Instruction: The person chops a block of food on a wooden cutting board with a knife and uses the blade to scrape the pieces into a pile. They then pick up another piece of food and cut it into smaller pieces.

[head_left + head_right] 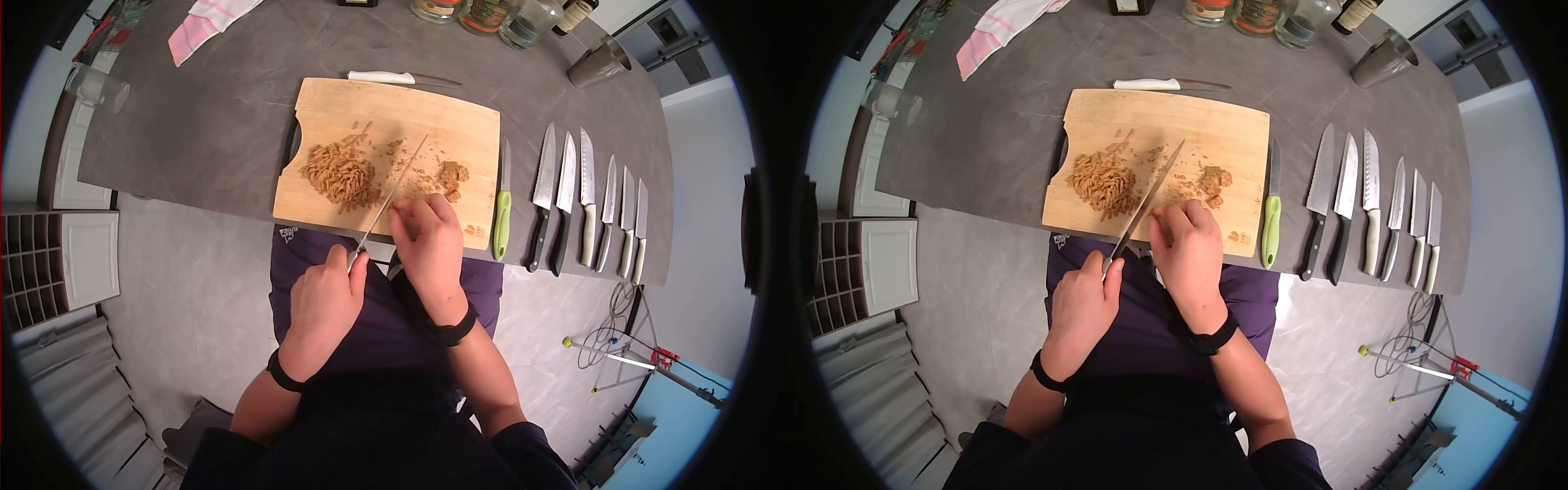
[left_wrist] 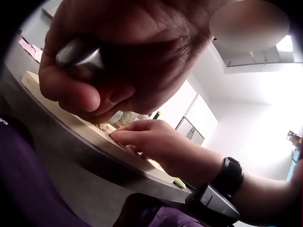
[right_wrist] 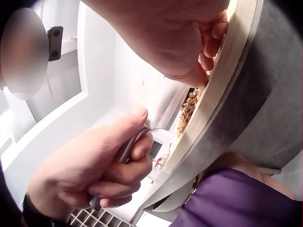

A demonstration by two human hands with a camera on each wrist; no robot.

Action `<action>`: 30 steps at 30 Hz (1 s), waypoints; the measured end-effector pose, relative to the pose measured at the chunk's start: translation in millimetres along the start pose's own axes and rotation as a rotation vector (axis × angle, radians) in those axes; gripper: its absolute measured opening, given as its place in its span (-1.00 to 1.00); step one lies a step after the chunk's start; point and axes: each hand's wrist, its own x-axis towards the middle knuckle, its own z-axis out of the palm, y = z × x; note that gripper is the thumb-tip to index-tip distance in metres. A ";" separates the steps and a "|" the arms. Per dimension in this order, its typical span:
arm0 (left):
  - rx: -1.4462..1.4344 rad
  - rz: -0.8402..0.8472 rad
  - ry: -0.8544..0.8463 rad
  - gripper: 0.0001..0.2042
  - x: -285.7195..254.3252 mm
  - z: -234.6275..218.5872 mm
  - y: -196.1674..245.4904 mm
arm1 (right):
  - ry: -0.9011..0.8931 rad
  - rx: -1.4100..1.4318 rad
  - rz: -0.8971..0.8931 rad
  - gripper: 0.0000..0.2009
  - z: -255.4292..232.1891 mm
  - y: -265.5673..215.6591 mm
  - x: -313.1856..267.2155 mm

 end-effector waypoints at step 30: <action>0.026 -0.026 -0.065 -0.61 11.4 11.5 12.4 | -0.071 -0.055 -0.036 -0.90 -8.2 1.1 9.6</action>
